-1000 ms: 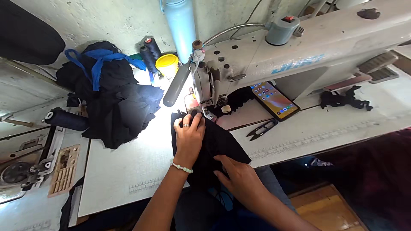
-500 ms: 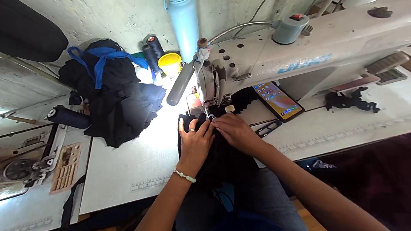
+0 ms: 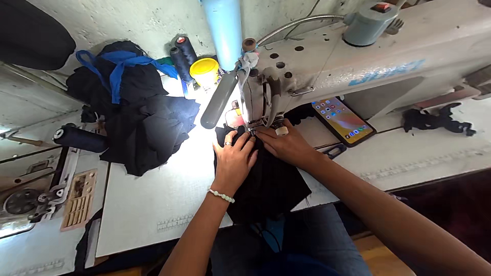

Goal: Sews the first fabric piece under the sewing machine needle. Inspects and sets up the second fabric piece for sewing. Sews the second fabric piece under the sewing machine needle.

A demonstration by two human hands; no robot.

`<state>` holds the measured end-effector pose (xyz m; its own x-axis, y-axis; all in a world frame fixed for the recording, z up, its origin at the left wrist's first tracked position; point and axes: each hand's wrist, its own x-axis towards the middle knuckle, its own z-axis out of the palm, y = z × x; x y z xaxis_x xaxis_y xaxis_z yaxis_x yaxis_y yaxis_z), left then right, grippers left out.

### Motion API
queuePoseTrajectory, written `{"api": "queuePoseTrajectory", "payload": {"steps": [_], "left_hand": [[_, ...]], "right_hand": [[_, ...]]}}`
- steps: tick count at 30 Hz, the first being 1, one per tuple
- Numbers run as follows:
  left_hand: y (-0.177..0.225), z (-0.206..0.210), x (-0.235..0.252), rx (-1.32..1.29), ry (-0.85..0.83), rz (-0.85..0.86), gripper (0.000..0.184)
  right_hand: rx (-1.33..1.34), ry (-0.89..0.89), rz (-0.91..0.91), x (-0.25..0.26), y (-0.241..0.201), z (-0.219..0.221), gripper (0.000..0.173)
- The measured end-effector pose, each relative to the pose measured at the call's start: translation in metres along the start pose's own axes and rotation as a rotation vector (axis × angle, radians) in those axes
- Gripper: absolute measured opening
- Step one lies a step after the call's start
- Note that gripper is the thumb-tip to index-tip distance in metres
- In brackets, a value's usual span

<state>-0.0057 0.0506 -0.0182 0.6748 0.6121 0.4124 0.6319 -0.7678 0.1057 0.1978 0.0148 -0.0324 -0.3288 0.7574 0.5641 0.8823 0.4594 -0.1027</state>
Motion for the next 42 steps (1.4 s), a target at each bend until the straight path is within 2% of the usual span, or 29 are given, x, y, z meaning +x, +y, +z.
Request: {"api": "queuePoseTrajectory", "payload": {"steps": [15,18,27,42], "left_hand": [[0.0075,0.0023,-0.0065,0.131,0.127,0.135,0.026],[0.0064,0.0021,-0.0056,0.123,0.102,0.157,0.024],[0.0048,0.0022,-0.0030,0.069,0.049,0.057,0.029],[0.0032,0.0032,-0.0001,0.031,0.041,0.020,0.032]], "right_hand": [[0.005,0.019,0.001,-0.0027,-0.0012,-0.0002,0.025],[0.010,0.003,0.006,-0.0038,-0.0012,-0.0002,0.024],[0.008,0.023,0.034,-0.0021,-0.0014,0.0019,0.024],[-0.002,0.041,0.062,0.0030,-0.0013,0.0021,0.023]]}}
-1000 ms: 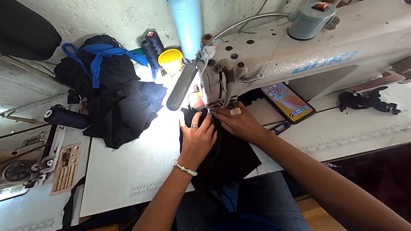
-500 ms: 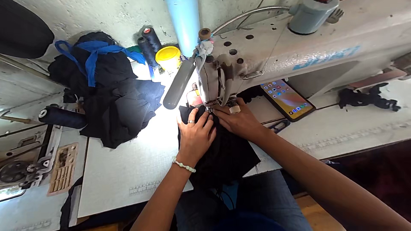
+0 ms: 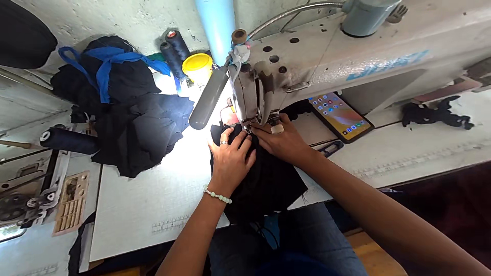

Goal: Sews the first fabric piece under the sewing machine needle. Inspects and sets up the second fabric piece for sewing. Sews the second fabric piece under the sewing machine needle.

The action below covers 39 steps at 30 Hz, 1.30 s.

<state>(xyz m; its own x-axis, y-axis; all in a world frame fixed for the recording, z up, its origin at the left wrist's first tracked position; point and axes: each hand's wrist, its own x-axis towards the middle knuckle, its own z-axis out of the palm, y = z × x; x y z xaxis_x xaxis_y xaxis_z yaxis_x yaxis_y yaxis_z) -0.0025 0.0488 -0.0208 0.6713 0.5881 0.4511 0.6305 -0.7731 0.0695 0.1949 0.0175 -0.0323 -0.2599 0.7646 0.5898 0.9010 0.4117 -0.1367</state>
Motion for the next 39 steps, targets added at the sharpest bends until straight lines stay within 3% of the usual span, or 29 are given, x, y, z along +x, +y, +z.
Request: {"api": "queuePoseTrajectory", "payload": {"steps": [9,13,17,20,23,27,31,35,37,39], "left_hand": [[-0.002,0.000,0.001,-0.038,-0.009,0.000,0.032],[-0.007,-0.008,0.004,-0.211,-0.087,-0.082,0.029],[-0.014,-0.018,0.012,-0.352,-0.041,-0.122,0.027],[-0.008,-0.014,0.017,-0.424,0.002,-0.120,0.026],[-0.002,-0.008,0.015,-0.441,-0.030,-0.209,0.021],[-0.004,-0.007,0.010,-0.462,-0.020,-0.291,0.023],[-0.004,-0.006,0.010,-0.408,-0.023,-0.271,0.023],[-0.012,-0.005,0.009,-0.232,0.010,-0.108,0.023],[-0.013,-0.005,0.008,-0.194,0.030,-0.087,0.022],[-0.007,-0.007,0.009,-0.195,0.023,-0.126,0.023]], "right_hand": [[0.005,-0.033,0.014,0.001,0.000,0.000,0.023],[0.074,-0.009,0.061,0.000,0.000,-0.007,0.022],[0.227,0.056,0.334,-0.003,-0.027,-0.037,0.017],[0.340,-0.007,0.561,-0.007,-0.049,-0.045,0.019],[0.362,-0.158,0.628,-0.011,-0.063,-0.035,0.037],[0.341,-0.115,0.637,-0.016,-0.069,-0.031,0.015],[0.497,-0.136,0.775,-0.011,-0.060,-0.039,0.016],[0.363,-0.007,0.608,-0.030,-0.058,-0.022,0.023],[0.286,0.026,0.509,-0.033,-0.061,-0.017,0.026],[0.295,0.011,0.531,-0.030,-0.061,-0.020,0.029]]}}
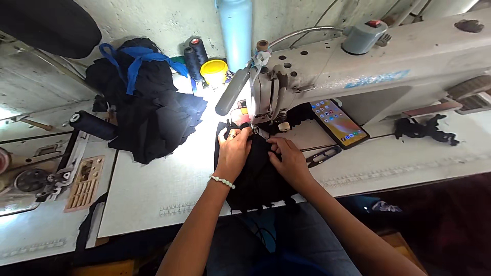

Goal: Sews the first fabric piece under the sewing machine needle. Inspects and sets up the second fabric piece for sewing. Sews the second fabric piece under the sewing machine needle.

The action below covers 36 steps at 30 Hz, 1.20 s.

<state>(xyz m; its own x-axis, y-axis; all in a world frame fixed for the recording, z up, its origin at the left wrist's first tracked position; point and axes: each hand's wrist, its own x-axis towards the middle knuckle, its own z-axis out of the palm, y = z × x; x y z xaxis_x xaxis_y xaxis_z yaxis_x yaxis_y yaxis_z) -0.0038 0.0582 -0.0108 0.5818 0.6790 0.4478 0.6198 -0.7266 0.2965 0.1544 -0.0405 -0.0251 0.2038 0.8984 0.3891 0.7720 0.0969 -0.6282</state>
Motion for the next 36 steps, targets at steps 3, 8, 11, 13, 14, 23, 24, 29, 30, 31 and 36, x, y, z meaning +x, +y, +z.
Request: {"api": "queuePoseTrajectory", "payload": {"steps": [3,8,11,13,14,23,24,29,30,31,36], "left_hand": [[0.012,0.000,-0.002,-0.086,-0.019,-0.153,0.028],[0.018,0.001,-0.002,-0.159,-0.028,-0.302,0.025],[0.016,-0.003,0.005,-0.157,-0.063,-0.322,0.030],[0.016,-0.005,0.012,-0.148,-0.085,-0.349,0.033],[0.016,-0.005,0.015,-0.147,-0.087,-0.368,0.033],[0.021,0.000,0.000,-0.111,-0.075,-0.175,0.021],[0.021,0.001,-0.002,-0.117,-0.068,-0.174,0.022],[0.023,0.001,0.000,-0.155,-0.056,-0.284,0.027],[0.023,0.000,0.001,-0.153,-0.063,-0.290,0.025],[0.022,0.000,0.002,-0.143,-0.069,-0.282,0.023],[0.027,-0.003,0.011,0.007,-0.063,-0.198,0.029]], "right_hand": [[0.018,-0.099,0.088,0.011,-0.011,-0.009,0.038],[-0.055,-0.224,0.206,0.029,-0.026,-0.013,0.019],[0.128,-0.189,0.314,0.036,-0.032,-0.021,0.017],[0.403,-0.216,0.497,0.043,-0.034,-0.023,0.023],[0.537,-0.222,0.569,0.045,-0.034,-0.022,0.027],[0.150,-0.194,0.355,0.025,-0.018,-0.023,0.025],[0.151,-0.177,0.338,0.025,-0.016,-0.021,0.024],[0.300,-0.205,0.514,0.027,-0.010,-0.026,0.024],[0.372,-0.211,0.580,0.030,-0.012,-0.028,0.023],[0.423,-0.221,0.622,0.032,-0.013,-0.029,0.022],[0.636,-0.283,0.587,0.040,-0.026,-0.031,0.026]]}}
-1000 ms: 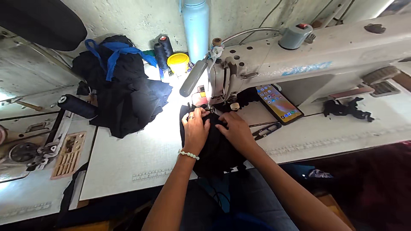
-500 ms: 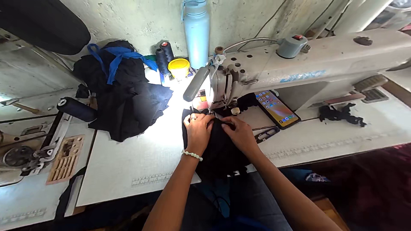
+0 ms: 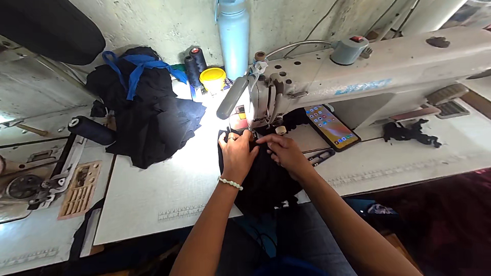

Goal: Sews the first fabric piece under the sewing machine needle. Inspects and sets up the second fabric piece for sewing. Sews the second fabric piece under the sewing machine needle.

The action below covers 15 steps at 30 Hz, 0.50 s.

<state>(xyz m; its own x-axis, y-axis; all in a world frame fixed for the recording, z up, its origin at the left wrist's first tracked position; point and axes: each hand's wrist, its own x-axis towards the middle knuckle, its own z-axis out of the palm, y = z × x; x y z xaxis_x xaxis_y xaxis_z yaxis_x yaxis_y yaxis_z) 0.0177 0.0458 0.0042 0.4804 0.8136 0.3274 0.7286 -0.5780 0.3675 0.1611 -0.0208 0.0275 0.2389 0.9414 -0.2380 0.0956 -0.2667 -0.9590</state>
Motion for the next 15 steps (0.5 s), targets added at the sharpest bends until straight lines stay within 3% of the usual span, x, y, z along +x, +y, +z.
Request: {"api": "queuePoseTrajectory", "payload": {"steps": [2,4,8,11,15], "left_hand": [[-0.001,0.005,0.002,0.049,0.097,0.057,0.028],[-0.004,0.008,0.004,0.042,0.149,0.086,0.022],[-0.009,-0.002,0.007,-0.135,-0.013,-0.041,0.020],[-0.013,-0.006,0.010,-0.200,-0.069,-0.064,0.019],[-0.011,-0.006,0.008,-0.209,-0.088,-0.055,0.014]], "right_hand": [[-0.034,-0.005,-0.090,0.002,0.002,0.002,0.018],[-0.288,0.057,-0.227,0.004,0.004,0.001,0.023],[-0.673,0.300,-0.410,0.007,0.015,0.001,0.014],[-0.646,0.301,-0.415,0.005,0.015,0.001,0.014],[-0.321,0.141,-0.206,0.003,0.015,0.004,0.021]]}}
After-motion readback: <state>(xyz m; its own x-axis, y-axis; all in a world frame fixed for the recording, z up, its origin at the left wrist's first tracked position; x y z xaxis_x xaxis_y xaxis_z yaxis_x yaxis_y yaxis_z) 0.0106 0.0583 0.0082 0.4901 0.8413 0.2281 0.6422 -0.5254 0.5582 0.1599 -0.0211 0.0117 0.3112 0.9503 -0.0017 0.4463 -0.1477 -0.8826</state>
